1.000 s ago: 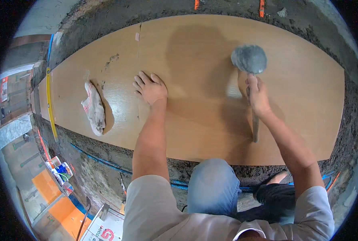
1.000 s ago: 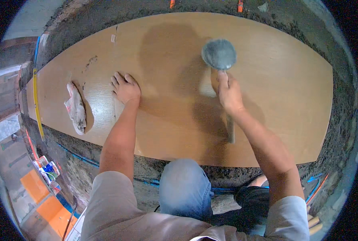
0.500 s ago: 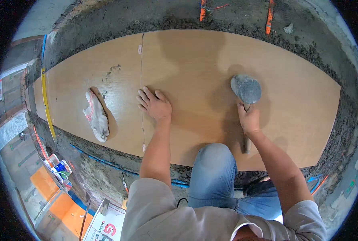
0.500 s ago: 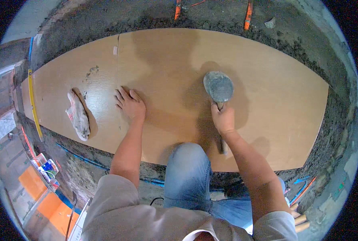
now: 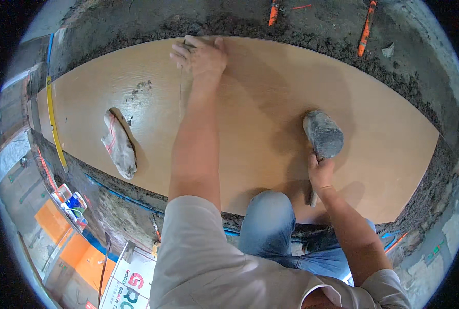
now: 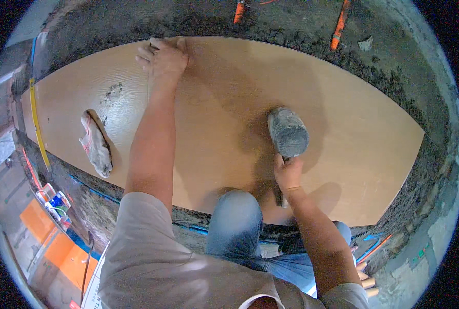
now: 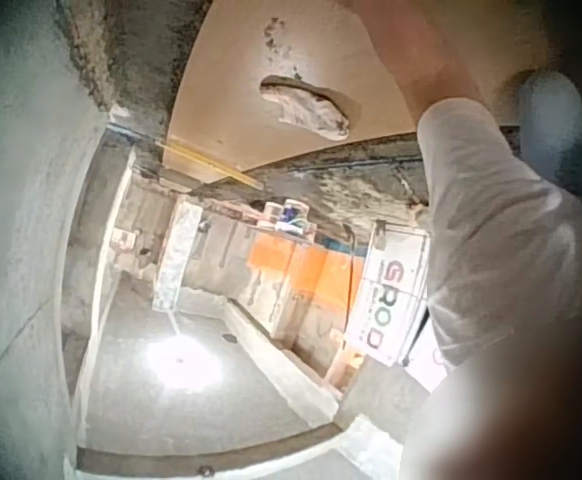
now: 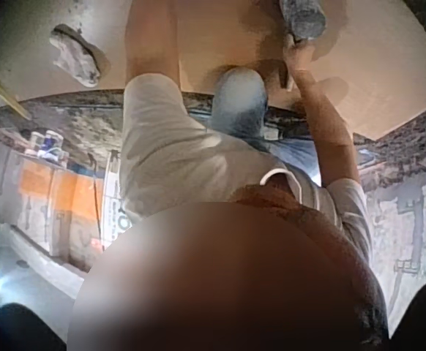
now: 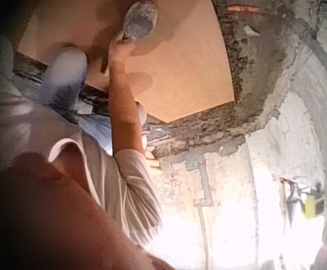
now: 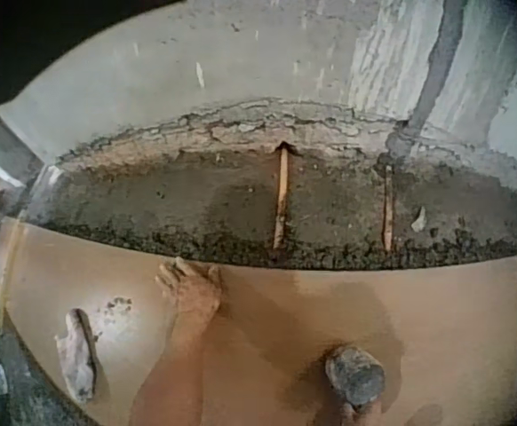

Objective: Laying large floor tiles on a wet mortar bed using a rubber mallet and spacers.

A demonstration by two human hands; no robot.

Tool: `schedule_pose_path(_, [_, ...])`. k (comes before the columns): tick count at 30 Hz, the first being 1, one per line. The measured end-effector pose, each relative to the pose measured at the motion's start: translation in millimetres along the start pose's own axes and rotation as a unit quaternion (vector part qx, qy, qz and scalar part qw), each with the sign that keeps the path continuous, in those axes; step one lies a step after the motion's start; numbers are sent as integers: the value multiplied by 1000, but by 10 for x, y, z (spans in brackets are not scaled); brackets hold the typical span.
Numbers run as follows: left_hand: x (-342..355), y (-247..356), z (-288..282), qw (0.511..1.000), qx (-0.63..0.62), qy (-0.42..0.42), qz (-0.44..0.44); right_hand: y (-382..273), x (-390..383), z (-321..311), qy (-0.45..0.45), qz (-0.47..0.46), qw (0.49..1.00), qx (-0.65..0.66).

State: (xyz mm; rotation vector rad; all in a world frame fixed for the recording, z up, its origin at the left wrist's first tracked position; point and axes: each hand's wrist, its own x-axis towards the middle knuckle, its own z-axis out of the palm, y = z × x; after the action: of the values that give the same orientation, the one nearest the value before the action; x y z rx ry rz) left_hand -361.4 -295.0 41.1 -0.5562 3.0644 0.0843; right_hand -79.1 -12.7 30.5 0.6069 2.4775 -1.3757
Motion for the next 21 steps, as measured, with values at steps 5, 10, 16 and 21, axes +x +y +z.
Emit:
schedule_pose_path(5, [63,-60,187,999,31,-6,-12,-120,-15,-37,-33,32,999,-27])
schedule_pose_path(10, [193,-234,154,990,-67,71,101,-172,-21,-34,-15,42,999,16])
schedule_pose_path(16, [556,-445,-963,901,-306,249,179,-260,0,-42,-62,115,987,-98])
schedule_pose_path(21, [-127,-1315,-1970,885,-432,-104,140,-200,36,-110,10,35,998,-49])
